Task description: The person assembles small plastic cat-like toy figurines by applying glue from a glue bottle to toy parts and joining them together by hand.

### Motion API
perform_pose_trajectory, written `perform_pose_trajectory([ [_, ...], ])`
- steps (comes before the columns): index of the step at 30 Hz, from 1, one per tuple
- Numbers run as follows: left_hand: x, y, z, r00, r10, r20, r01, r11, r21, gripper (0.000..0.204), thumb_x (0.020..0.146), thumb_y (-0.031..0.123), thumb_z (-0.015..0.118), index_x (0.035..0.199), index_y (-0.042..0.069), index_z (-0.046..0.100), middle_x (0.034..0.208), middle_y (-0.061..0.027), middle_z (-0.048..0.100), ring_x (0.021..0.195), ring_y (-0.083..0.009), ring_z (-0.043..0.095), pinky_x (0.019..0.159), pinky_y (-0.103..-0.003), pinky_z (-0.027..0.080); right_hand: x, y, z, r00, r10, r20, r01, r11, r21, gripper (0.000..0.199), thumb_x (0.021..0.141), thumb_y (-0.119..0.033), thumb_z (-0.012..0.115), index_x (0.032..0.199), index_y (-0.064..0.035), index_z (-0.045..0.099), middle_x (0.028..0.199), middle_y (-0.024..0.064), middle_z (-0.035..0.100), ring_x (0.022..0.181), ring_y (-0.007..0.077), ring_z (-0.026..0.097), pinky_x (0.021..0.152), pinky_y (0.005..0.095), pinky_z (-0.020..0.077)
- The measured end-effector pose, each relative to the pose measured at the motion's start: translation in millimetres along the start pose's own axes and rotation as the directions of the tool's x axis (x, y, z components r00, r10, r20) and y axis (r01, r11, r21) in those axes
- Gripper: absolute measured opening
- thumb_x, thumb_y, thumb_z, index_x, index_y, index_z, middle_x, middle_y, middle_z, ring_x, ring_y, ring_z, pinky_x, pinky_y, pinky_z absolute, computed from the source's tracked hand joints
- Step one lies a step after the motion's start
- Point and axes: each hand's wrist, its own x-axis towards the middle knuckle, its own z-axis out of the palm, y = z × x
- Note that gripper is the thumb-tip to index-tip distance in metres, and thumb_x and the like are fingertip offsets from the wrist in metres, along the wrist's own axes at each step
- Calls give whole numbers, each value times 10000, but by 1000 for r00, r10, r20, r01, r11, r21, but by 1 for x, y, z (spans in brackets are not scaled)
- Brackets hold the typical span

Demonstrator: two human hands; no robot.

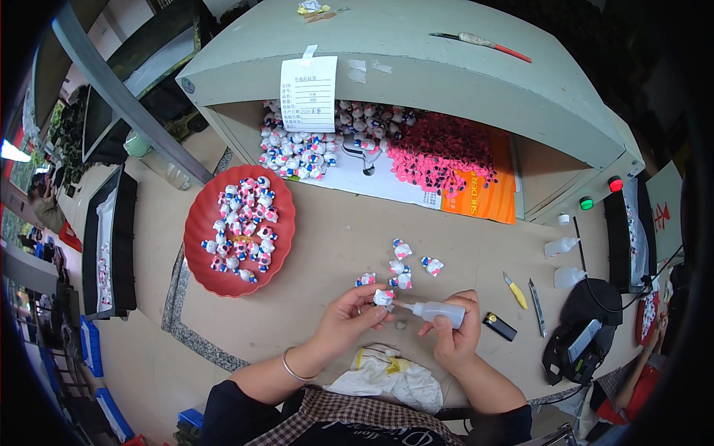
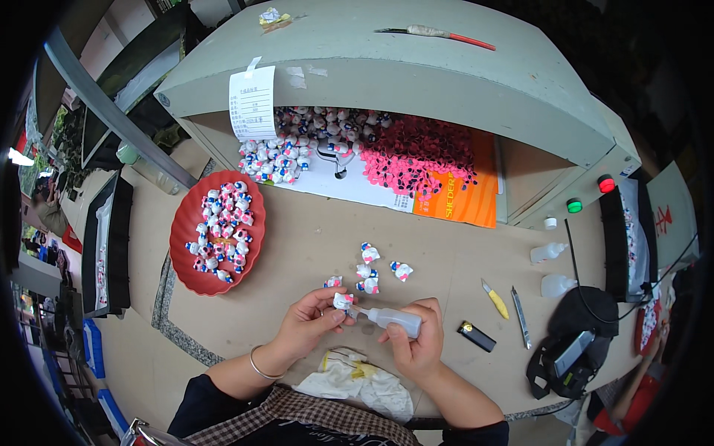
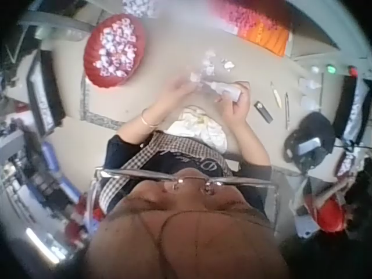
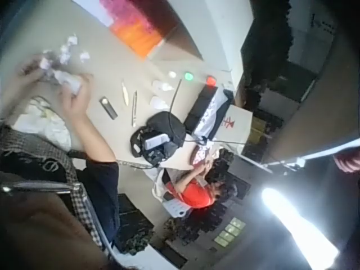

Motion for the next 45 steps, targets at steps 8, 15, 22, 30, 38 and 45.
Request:
perform_pose_trajectory([
  [8,1,1,2,1000,-2,-13,2,1000,3,362,831,26,521,1183,75,454,1037,-59,570,853,-150,593,657,-227,478,1,0,2,998,-45,39,49,993,-111,165,827,-86,510,908,16,408,841,119,409,563,115,523,472,214,432],
  [15,0,-2,-1,997,58,-57,-54,997,62,380,823,18,536,1190,62,447,965,-44,566,866,-128,583,685,-227,489,1,-5,-5,993,-35,109,64,960,-273,161,814,-92,521,904,-2,422,752,93,508,689,153,476,573,252,407],
  [22,1,-3,1,997,67,-45,-63,994,86,378,821,20,540,1187,64,454,939,-38,571,862,-123,582,680,-231,489,1,-7,-5,999,43,11,-42,995,-95,158,821,-80,504,918,-1,408,848,91,513,741,143,479,589,263,463],
  [30,-1,-4,0,998,55,-10,-54,994,91,370,822,29,543,1181,55,457,955,-46,568,854,-128,580,686,-241,486,40,-25,-19,909,400,-118,-368,902,224,229,811,-25,505,987,-23,358,929,79,480,770,168,577,602,271,532],
  [38,0,-3,0,998,68,3,-68,996,49,369,817,24,544,1175,55,462,973,-57,570,853,-140,584,687,-246,485,123,36,-40,984,118,-131,-173,799,-576,218,670,-4,567,881,-27,521,837,110,527,741,236,590,618,355,464],
  [45,-3,-1,-5,995,93,-22,-93,996,4,369,817,15,538,1175,56,460,993,-65,569,868,-152,587,695,-250,486,142,63,-29,988,157,14,-60,460,-886,252,683,-43,576,935,-41,582,997,114,505,776,308,570,685,383,466],
])
